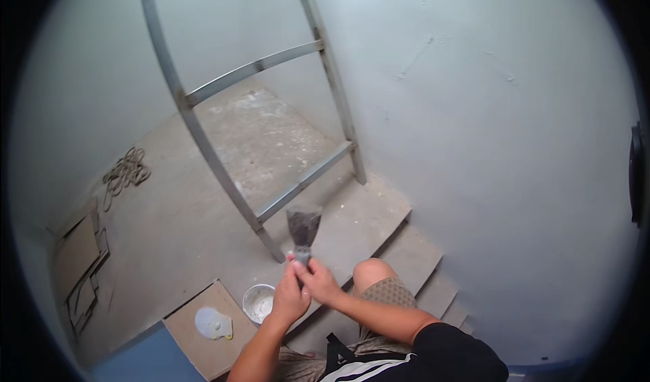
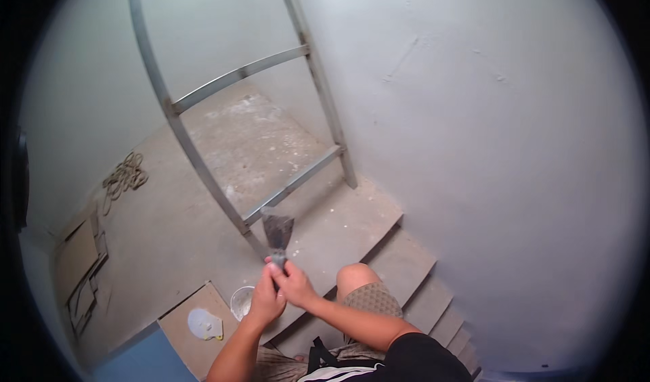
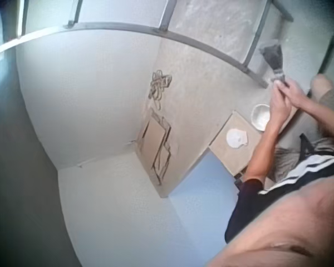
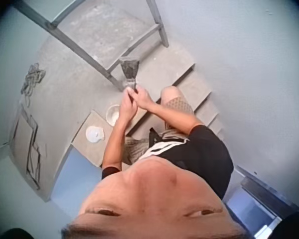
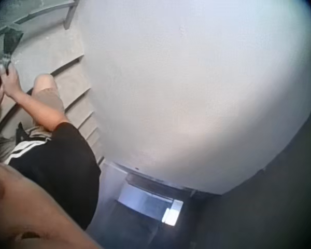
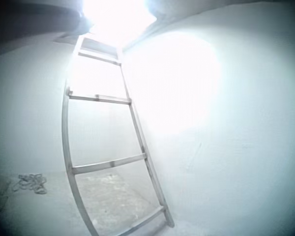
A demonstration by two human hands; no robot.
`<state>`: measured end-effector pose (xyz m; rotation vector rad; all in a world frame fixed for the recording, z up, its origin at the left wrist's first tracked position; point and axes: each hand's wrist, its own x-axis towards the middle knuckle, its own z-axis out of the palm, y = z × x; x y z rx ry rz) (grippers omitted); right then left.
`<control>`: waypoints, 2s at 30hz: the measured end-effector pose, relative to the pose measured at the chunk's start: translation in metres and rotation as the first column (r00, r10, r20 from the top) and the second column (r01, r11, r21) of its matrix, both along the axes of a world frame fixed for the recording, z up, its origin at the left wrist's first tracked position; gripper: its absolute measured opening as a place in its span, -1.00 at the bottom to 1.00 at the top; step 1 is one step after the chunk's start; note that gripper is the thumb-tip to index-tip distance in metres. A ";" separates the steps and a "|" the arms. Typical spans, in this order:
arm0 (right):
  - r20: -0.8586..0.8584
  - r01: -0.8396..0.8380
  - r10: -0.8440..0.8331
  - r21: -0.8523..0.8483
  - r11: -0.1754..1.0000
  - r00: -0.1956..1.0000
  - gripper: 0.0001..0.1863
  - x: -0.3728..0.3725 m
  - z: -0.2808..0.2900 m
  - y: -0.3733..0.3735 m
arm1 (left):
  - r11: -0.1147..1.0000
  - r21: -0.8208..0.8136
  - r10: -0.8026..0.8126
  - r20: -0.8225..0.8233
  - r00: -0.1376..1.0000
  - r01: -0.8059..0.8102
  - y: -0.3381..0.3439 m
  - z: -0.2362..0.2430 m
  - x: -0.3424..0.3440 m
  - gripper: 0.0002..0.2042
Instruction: The person scrapes a damaged area on a wall using a metal scraper. They then apply a white filler paste to the damaged area using a yellow plastic putty knife and a white metal trowel, smoothing the surface.
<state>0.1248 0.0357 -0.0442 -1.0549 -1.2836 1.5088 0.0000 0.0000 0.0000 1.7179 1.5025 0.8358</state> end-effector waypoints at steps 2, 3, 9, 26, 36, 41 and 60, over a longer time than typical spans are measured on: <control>-0.189 0.194 -0.213 -0.113 0.974 0.959 -0.62 0.043 0.005 0.020 | 0.976 -0.014 -0.219 0.001 0.976 0.219 0.020 0.011 0.023 -0.28; 0.078 0.305 -0.299 -0.091 0.948 0.951 -0.67 0.139 -0.014 -0.001 | 0.986 0.004 -0.167 0.014 0.986 0.167 -0.014 -0.016 0.092 -0.28; 0.508 0.390 -0.763 0.659 0.644 0.401 -0.63 0.358 0.127 0.161 | 0.890 0.455 0.197 -0.458 0.867 0.038 0.125 -0.021 0.077 -0.24; 0.549 0.177 -0.836 0.824 0.538 -0.017 -0.65 0.468 0.331 0.325 | 0.829 0.556 0.453 -0.610 0.649 -0.057 0.305 0.132 0.096 -0.26; 0.583 0.152 -0.813 0.802 0.577 0.011 -0.69 0.462 0.340 0.320 | 0.776 0.592 0.319 -0.666 0.674 0.218 0.390 0.163 0.182 -0.23; 0.528 0.173 -0.849 0.839 0.516 -0.029 -0.66 0.464 0.342 0.327 | 0.745 0.625 0.349 -0.664 0.662 0.234 0.431 0.169 0.199 -0.20; 0.684 0.276 -0.729 0.696 0.663 0.028 -0.68 0.446 0.395 0.328 | 0.806 0.471 -0.173 -0.393 0.903 0.360 0.478 0.295 0.377 -0.18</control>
